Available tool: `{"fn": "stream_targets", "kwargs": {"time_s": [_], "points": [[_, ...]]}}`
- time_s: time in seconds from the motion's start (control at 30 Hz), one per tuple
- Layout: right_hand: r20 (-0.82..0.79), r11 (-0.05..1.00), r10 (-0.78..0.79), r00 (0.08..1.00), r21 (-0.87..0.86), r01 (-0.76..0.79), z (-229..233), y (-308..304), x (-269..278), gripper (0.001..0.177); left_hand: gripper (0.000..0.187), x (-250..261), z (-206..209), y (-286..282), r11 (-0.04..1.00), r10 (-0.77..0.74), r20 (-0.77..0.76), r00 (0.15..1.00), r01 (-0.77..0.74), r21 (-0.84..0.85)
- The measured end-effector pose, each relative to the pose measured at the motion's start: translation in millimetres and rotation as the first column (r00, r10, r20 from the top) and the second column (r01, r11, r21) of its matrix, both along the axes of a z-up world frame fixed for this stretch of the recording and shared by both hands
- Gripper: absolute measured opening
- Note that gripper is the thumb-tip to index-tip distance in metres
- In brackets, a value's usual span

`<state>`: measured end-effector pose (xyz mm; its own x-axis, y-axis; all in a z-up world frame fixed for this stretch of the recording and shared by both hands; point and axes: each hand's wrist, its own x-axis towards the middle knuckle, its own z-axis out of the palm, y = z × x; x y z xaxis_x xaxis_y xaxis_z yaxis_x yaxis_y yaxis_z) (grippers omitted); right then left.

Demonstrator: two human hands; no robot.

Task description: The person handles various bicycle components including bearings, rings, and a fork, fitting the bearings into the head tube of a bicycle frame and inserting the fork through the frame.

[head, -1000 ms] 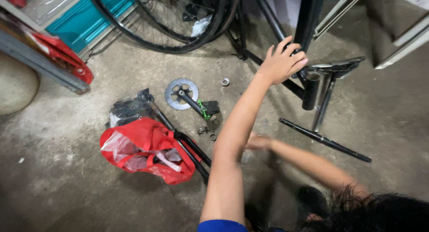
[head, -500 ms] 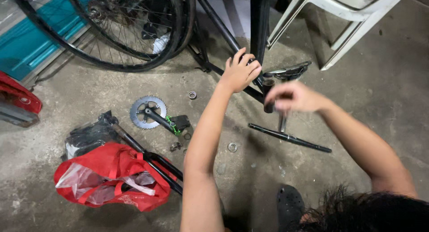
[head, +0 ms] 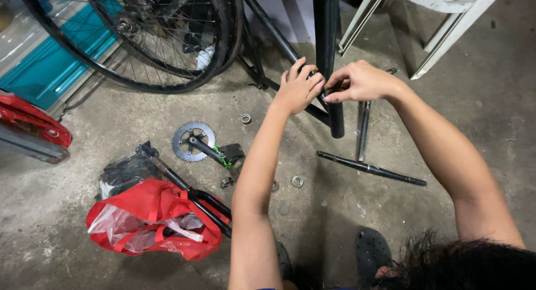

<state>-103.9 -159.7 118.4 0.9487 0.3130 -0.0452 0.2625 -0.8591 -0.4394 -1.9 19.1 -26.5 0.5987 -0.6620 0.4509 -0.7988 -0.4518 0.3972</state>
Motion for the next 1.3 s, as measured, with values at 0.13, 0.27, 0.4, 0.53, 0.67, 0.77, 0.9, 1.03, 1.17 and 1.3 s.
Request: {"fn": "stream_targets", "kwargs": {"time_s": [0.13,0.27,0.4,0.53,0.67,0.77,0.9,1.03,1.17,1.3], "points": [[-0.076,0.994,-0.071,0.995,-0.086,0.064,9,8,0,0.057,0.029,-2,4,2,1.0,0.0,-0.017,1.0,0.001,0.025],[-0.044,0.993,-0.073,0.996,-0.095,0.069,5,2,0,0.058,0.03,-3,5,3,1.0,-0.003,-0.027,1.0,0.003,0.018],[0.055,0.999,-0.03,0.998,0.025,0.028,-9,-4,-5,0.058,0.031,-2,3,2,1.0,-0.005,-0.007,1.0,0.005,0.001],[0.052,0.996,-0.069,0.996,0.059,0.066,-14,-4,-7,0.055,0.03,-1,0,-1,1.0,0.006,0.027,1.0,-0.006,0.004],[0.063,0.995,-0.033,0.997,0.094,0.027,-15,-6,-7,0.052,0.029,-3,-3,0,1.0,0.012,0.064,0.998,-0.011,-0.01],[0.058,0.997,-0.023,0.998,0.078,0.018,-19,-3,-8,0.05,0.028,-3,-4,1,1.0,0.002,0.079,0.997,-0.003,0.014],[0.073,0.993,-0.028,0.997,0.116,0.019,-26,-2,-17,0.044,0.027,-4,-9,1,1.0,-0.009,0.129,0.992,0.011,-0.014],[0.227,0.975,-0.062,0.972,0.223,0.01,-42,0,-25,0.038,0.027,1,-8,-3,0.995,-0.021,0.174,0.984,0.038,-0.095],[0.305,0.957,-0.139,0.942,0.287,0.048,-56,3,-27,0.036,0.024,1,-4,-2,0.984,0.007,0.217,0.976,0.033,-0.177],[0.248,0.955,-0.087,0.965,0.295,0.01,-58,-2,-18,0.034,0.022,-1,-3,0,0.969,-0.014,0.219,0.976,0.067,-0.236]]}}
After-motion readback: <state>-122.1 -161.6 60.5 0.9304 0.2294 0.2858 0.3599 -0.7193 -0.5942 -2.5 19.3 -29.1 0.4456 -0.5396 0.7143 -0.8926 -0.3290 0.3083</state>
